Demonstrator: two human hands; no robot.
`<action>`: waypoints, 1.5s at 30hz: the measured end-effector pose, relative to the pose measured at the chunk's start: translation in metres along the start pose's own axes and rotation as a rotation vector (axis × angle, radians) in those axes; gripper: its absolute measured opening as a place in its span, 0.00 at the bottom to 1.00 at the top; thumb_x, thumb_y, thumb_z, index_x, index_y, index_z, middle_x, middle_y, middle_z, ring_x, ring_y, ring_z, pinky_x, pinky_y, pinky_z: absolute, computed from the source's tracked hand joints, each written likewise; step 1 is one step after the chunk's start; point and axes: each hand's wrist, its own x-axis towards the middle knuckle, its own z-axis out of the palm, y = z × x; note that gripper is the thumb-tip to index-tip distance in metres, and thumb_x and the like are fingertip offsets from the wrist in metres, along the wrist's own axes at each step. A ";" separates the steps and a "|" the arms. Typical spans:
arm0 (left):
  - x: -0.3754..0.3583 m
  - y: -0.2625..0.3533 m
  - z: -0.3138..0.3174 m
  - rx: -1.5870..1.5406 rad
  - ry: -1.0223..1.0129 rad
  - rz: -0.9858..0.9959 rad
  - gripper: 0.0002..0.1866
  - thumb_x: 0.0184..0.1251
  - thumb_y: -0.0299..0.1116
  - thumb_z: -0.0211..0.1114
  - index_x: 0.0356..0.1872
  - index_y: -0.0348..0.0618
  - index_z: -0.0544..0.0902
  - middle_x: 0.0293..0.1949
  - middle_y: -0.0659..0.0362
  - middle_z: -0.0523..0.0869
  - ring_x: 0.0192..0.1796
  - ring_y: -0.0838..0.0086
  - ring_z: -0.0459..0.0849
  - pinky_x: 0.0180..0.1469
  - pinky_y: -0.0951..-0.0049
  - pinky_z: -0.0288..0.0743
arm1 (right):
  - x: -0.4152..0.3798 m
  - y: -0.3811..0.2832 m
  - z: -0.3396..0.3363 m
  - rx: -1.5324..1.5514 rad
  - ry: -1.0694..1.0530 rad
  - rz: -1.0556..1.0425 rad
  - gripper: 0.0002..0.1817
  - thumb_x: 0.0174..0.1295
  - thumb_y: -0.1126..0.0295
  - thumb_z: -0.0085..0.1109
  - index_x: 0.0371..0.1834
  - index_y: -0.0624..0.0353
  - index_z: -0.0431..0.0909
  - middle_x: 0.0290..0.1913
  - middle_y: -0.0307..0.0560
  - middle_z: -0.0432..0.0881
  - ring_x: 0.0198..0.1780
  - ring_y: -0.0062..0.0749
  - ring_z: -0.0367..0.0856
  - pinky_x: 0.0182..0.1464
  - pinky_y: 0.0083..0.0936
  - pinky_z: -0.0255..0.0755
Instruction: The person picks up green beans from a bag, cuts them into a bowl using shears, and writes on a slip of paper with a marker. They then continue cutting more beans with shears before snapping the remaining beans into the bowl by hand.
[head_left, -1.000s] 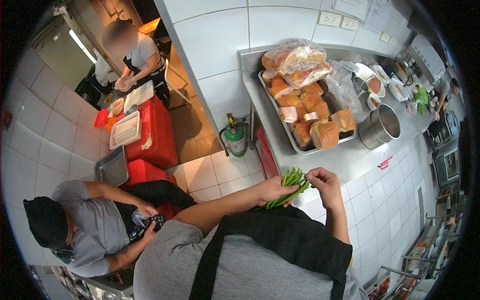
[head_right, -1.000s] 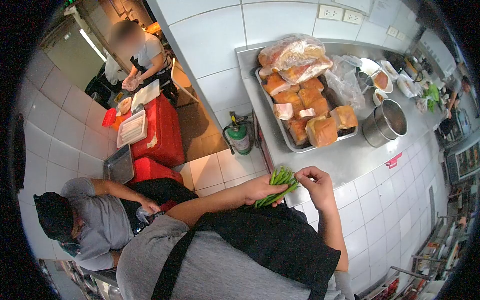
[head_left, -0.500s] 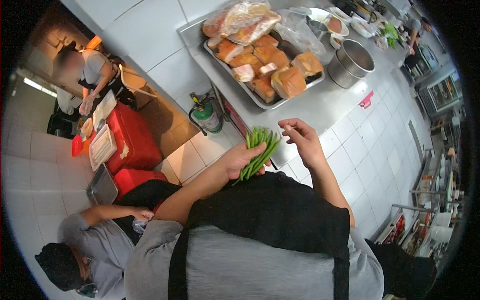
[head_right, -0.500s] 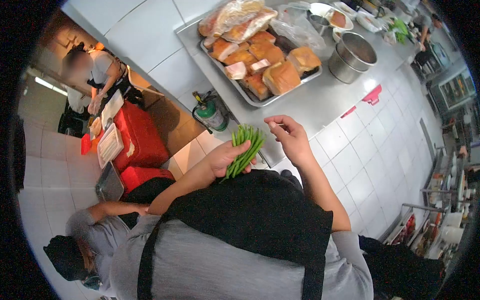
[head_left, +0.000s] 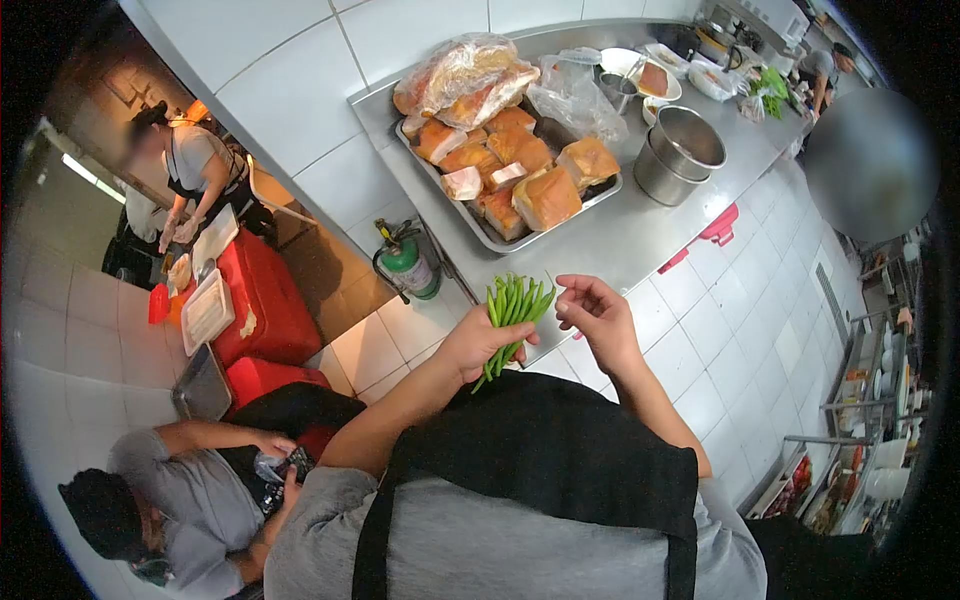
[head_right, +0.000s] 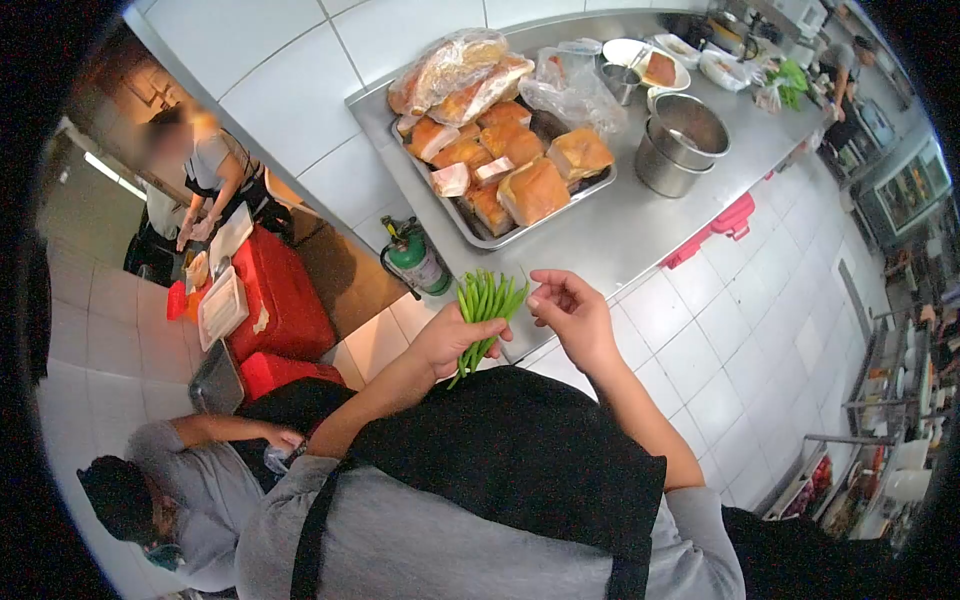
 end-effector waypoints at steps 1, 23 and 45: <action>0.002 -0.003 0.006 0.004 0.002 0.029 0.14 0.58 0.28 0.64 0.45 0.39 0.75 0.31 0.55 0.81 0.26 0.75 0.79 0.27 0.77 0.76 | -0.001 0.003 -0.005 0.056 -0.002 -0.007 0.16 0.55 0.76 0.61 0.47 0.67 0.74 0.30 0.37 0.76 0.30 0.17 0.74 0.34 0.16 0.71; 0.001 -0.091 0.154 -0.065 0.098 0.206 0.12 0.60 0.29 0.63 0.44 0.40 0.75 0.33 0.58 0.80 0.30 0.76 0.79 0.30 0.77 0.75 | -0.071 0.008 -0.129 0.098 -0.211 0.073 0.07 0.54 0.75 0.63 0.34 0.64 0.78 0.26 0.39 0.79 0.27 0.18 0.75 0.29 0.17 0.70; 0.030 -0.080 0.132 0.224 -0.007 0.081 0.15 0.59 0.30 0.64 0.47 0.40 0.75 0.34 0.57 0.81 0.30 0.78 0.79 0.27 0.79 0.75 | -0.045 0.007 -0.114 -0.154 -0.193 -0.004 0.09 0.53 0.74 0.63 0.36 0.64 0.79 0.32 0.40 0.80 0.35 0.21 0.76 0.40 0.20 0.70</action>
